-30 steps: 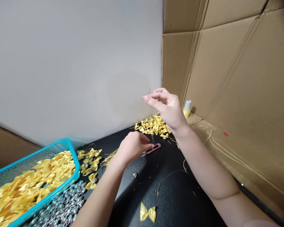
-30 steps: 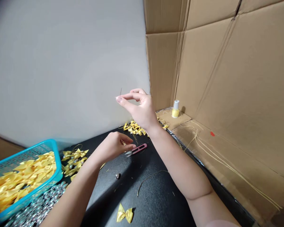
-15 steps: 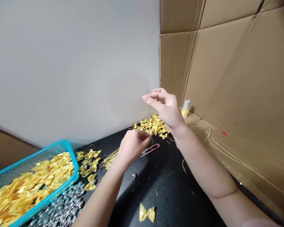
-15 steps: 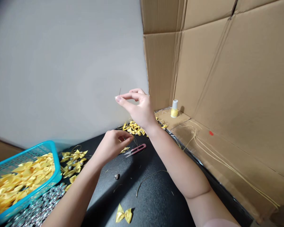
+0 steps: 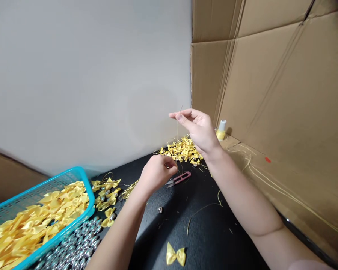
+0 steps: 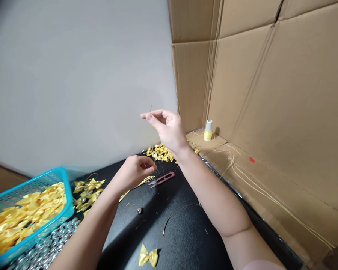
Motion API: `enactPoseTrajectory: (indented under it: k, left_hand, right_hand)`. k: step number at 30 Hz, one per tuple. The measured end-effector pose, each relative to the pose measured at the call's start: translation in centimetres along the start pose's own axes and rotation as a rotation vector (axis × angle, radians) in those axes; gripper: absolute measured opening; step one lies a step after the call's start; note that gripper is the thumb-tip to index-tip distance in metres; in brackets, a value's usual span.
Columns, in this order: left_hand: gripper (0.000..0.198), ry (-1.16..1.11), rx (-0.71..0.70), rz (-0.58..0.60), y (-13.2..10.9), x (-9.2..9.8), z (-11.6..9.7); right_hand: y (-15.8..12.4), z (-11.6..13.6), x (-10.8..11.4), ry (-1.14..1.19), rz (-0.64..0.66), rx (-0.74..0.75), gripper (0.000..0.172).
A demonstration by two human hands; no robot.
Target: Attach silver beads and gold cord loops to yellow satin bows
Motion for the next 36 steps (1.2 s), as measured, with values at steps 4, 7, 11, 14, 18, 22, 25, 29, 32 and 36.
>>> enactPoseTrajectory:
  k: [4, 7, 11, 14, 18, 22, 25, 29, 32, 36]
  left_hand:
    - [0.015, -0.047, -0.013, 0.054, 0.1, -0.2, 0.2]
    - [0.016, -0.082, -0.014, 0.084, 0.1, -0.4, 0.4]
    - [0.017, -0.152, -0.012, 0.138, 0.3, -0.7, 0.7]
    - [0.018, -0.216, -0.003, 0.2, 0.5, -1.0, 1.3]
    - [0.021, -0.297, 0.006, 0.299, 0.8, -1.7, 2.2]
    - [0.023, -0.34, 0.005, 0.35, 1.0, -2.0, 2.5]
    - [0.02, -0.332, 0.01, 0.355, 1.0, -1.7, 2.7]
    - [0.026, -0.278, -0.004, 0.319, 0.9, -0.9, 2.5]
    - [0.026, -0.237, -0.053, 0.191, 1.1, -0.4, 1.9]
    - [0.023, -0.21, -0.185, 0.006, 1.0, -0.6, 0.3]
  right_hand:
    - [0.1, -0.1, -0.1, 0.024, 0.043, -0.045, 0.009]
    - [0.1, -0.2, -0.1, 0.015, 0.062, -0.079, 0.01]
    - [0.1, -0.2, 0.0, 0.034, 0.053, -0.084, 0.01]
    - [0.1, -0.2, 0.2, 0.062, 0.023, -0.092, 0.01]
    - [0.0, -0.3, 0.4, 0.096, -0.01, -0.119, 0.01]
    - [0.0, -0.4, 0.4, 0.094, -0.007, -0.154, 0.011]
    - [0.0, -0.5, 0.4, 0.101, -0.012, -0.17, 0.012]
    - [0.1, -0.5, 0.4, 0.11, -0.006, -0.168, 0.012]
    - [0.1, -0.5, 0.3, 0.093, 0.0, -0.158, 0.012]
    - [0.1, -0.5, 0.3, 0.058, 0.005, -0.154, 0.011]
Point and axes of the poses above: each hand's wrist, its own y-axis towards the middle knuckle, its own x-axis out of the back of the hand, z = x × y, the point moved 7 cm from there along y, towards the middle knuckle, and after that the axes turned 12 degrees about -y, right-handed, at the moved point
